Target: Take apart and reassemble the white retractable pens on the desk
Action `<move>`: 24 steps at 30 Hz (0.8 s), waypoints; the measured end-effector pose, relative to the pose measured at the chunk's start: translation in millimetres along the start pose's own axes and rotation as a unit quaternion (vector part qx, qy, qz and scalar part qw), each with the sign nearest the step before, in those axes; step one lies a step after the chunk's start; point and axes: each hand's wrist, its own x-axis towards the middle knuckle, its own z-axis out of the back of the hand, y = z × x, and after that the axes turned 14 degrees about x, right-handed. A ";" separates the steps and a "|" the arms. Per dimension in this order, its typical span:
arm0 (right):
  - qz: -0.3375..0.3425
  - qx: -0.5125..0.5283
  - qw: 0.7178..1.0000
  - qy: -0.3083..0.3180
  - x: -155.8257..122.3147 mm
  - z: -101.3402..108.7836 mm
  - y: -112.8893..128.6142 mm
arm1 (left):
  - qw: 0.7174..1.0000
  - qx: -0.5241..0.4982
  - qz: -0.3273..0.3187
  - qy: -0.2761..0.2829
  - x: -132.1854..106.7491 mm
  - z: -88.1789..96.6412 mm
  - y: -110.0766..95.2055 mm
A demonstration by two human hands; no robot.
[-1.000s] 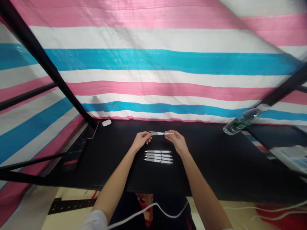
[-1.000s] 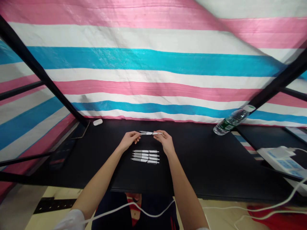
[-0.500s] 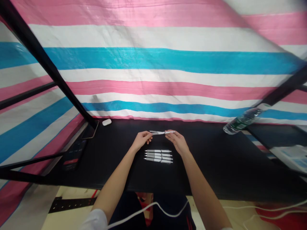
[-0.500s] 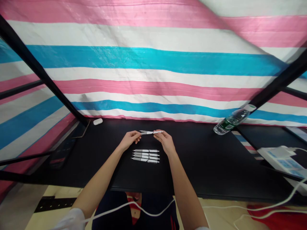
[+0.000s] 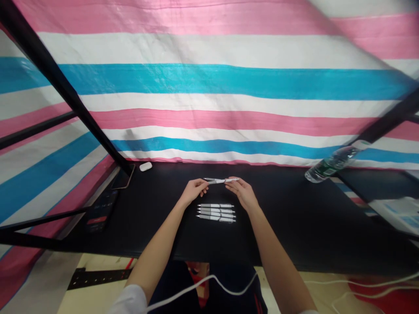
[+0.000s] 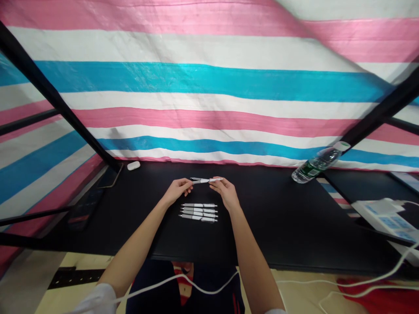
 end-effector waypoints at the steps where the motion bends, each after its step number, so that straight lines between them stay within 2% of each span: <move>1: 0.001 0.002 1.000 0.001 0.1 0.1 -0.1 | 1.000 0.000 0.001 -0.001 -0.3 -0.1 -0.9; 24: 0.002 -0.006 1.000 0.011 0.7 2.4 -1.4 | 1.000 0.019 0.003 -0.003 -1.4 0.1 -3.4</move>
